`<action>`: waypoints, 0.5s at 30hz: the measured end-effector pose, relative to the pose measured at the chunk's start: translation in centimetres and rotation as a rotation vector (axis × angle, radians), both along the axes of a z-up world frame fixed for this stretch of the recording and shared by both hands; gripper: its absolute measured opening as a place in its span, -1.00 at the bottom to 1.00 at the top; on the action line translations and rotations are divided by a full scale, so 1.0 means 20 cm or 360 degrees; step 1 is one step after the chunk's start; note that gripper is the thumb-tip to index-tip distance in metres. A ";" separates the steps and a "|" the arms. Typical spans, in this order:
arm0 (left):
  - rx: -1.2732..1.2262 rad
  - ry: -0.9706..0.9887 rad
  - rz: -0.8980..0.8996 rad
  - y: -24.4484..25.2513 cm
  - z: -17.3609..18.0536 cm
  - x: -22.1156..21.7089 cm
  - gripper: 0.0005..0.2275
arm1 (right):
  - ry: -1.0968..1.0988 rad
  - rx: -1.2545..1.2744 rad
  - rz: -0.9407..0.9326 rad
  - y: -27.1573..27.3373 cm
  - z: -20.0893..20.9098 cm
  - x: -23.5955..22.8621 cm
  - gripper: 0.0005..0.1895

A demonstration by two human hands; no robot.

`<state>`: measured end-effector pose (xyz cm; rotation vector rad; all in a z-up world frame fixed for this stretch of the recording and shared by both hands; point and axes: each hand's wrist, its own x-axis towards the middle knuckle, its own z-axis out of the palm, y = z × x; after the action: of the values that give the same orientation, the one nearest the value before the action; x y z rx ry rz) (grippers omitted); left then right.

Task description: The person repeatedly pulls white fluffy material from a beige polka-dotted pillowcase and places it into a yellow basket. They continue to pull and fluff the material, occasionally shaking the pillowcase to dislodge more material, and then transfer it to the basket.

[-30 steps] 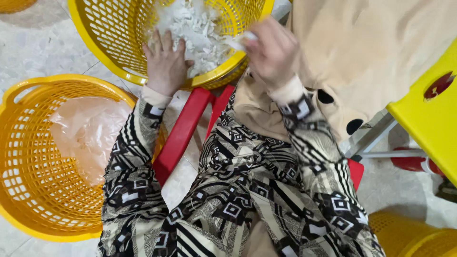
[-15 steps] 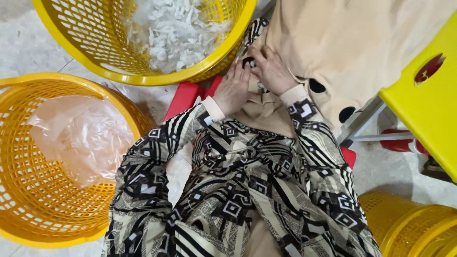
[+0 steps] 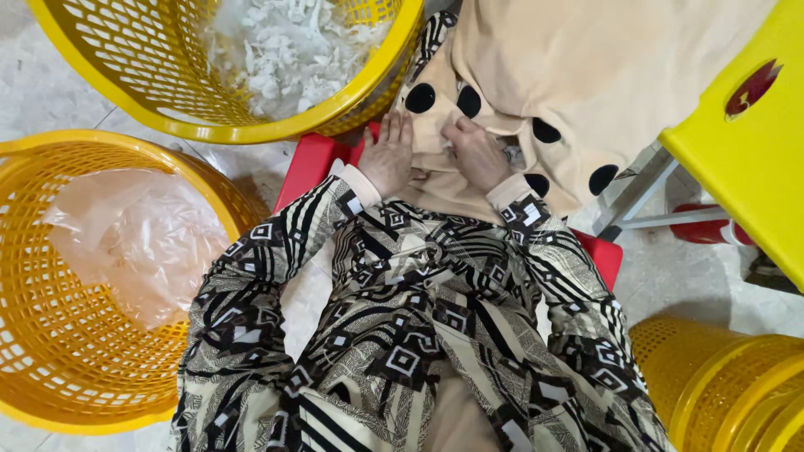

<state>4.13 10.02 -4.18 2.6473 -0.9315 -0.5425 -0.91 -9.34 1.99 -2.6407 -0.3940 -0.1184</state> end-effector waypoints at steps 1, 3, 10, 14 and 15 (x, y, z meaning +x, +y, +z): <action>-0.0004 -0.0003 0.0011 0.00 -0.01 -0.02 0.03 | -0.0012 0.0141 -0.0053 -0.01 0.00 -0.02 -0.87; 0.0002 -0.0002 0.0000 0.00 -0.01 0.00 0.05 | -0.0050 0.0424 -0.0134 -0.02 0.08 -0.01 -0.93; 0.0046 0.0042 -0.0024 -0.02 0.06 0.02 0.02 | -0.0992 0.0619 0.0088 0.47 0.65 0.35 -0.75; -0.0360 0.0009 -0.0170 0.00 0.20 0.06 -0.28 | -0.0607 0.0151 0.0298 0.64 0.71 0.60 -0.23; -0.0711 -0.0091 -0.0216 -0.01 0.24 0.10 -0.40 | -0.0690 0.0162 0.0288 0.59 0.67 0.60 -0.19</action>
<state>6.19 9.88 0.56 2.2201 -1.1076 -0.2498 11.17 2.45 15.48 -2.4529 -0.7450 -0.6397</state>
